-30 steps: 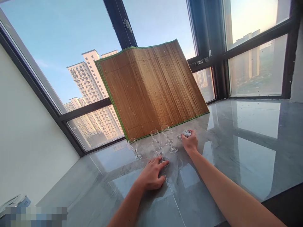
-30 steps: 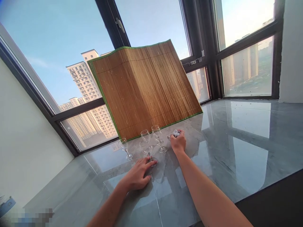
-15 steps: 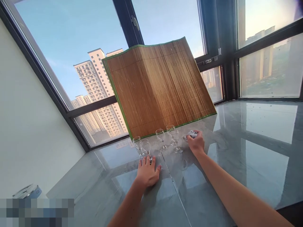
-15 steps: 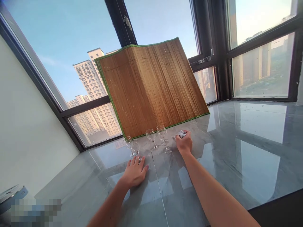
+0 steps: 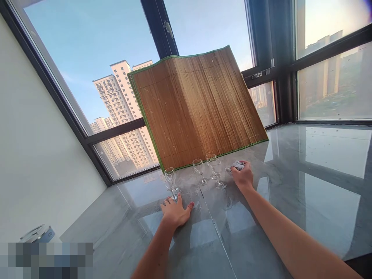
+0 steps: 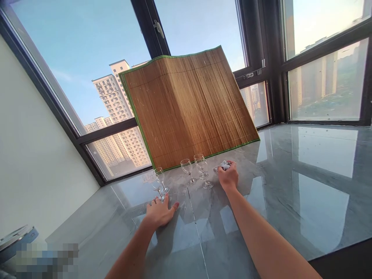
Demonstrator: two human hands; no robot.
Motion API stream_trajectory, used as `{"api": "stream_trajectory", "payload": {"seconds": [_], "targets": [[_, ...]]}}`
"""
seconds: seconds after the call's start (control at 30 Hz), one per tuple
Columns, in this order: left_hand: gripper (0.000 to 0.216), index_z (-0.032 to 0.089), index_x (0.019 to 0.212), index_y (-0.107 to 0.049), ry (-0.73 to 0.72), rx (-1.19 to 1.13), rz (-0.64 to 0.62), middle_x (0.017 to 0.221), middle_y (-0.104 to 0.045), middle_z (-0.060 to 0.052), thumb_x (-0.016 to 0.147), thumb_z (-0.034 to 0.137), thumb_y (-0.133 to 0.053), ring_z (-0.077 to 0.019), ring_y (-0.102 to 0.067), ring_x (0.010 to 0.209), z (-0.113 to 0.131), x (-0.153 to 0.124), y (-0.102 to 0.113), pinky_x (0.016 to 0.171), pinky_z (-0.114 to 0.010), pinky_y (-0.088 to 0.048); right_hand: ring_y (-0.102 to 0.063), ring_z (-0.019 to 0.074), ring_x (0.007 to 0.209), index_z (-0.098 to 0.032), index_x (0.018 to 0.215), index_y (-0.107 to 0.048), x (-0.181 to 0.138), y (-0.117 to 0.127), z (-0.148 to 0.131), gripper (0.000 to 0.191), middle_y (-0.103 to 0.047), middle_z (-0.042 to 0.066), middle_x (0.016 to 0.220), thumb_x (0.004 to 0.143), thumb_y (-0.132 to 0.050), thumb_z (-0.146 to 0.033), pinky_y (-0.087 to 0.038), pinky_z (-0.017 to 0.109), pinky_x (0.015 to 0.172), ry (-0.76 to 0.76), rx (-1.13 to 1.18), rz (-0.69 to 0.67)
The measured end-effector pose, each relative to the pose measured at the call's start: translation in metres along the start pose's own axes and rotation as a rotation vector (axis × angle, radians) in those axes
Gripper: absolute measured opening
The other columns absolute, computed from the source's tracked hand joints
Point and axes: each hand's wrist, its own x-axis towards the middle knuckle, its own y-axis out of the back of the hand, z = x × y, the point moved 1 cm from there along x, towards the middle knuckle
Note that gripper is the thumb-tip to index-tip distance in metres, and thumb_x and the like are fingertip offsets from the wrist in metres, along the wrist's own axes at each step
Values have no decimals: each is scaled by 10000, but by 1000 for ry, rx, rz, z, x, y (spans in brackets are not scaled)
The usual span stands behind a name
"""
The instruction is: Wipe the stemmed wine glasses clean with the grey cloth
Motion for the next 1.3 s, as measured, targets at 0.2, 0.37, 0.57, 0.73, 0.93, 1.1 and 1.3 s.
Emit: {"api": "stream_trajectory", "payload": {"seconds": [0.2, 0.37, 0.57, 0.73, 0.93, 1.1, 1.3], "targets": [[572, 143, 1144, -659, -9, 24, 134, 1068, -694, -222, 911, 560, -344, -400, -651, 1002, 14, -15, 29, 806, -487, -470, -558, 202, 756, -214, 1132, -530, 0, 0, 0, 423, -602, 35, 846, 722, -604, -292, -442, 324, 752, 9, -10, -4], [398, 191, 951, -689, -262, 5, 290, 927, -701, -109, 946, 419, -362, -260, -662, 908, 40, -20, 27, 803, -362, -470, -583, 205, 772, -213, 1158, -523, 0, -1, -1, 426, -634, 54, 894, 747, -578, -309, -438, 301, 726, 14, -24, -33], [536, 230, 1384, -528, -573, -29, 297, 1478, -459, -130, 937, 495, -396, -304, -385, 1377, 81, 5, 1, 1143, -446, -269, -612, 220, 798, -204, 1192, -526, -2, 0, -3, 446, -656, 67, 893, 761, -561, -314, -431, 294, 722, 25, -68, -39], [612, 281, 1496, -383, -496, -69, 156, 1573, -335, -102, 963, 550, -249, -322, -269, 1453, 100, 42, -6, 1180, -522, -173, -627, 212, 813, -194, 1198, -530, -4, 1, -4, 445, -674, 70, 918, 766, -550, -298, -427, 274, 719, 54, -80, -46], [633, 238, 1513, -349, -441, -89, 129, 1587, -312, -99, 966, 525, -211, -284, -268, 1459, 98, 52, -14, 1190, -518, -157, -619, 207, 795, -190, 1181, -540, -4, 0, -3, 437, -671, 70, 909, 758, -559, -299, -422, 273, 701, 63, -69, -45], [661, 162, 1498, -367, -311, -95, 141, 1561, -351, -144, 953, 512, -236, -288, -315, 1435, 80, 42, -15, 1179, -494, -205, -603, 203, 791, -189, 1182, -539, -4, 0, -1, 454, -662, 69, 905, 744, -578, -301, -411, 271, 693, 58, -64, -59], [661, 129, 1470, -404, -187, -88, 170, 1543, -371, -169, 934, 497, -284, -299, -329, 1425, 65, 48, -18, 1179, -464, -198, -583, 196, 763, -196, 1172, -536, -8, 4, -4, 437, -651, 52, 888, 751, -574, -307, -392, 272, 673, 62, -64, -72]]}}
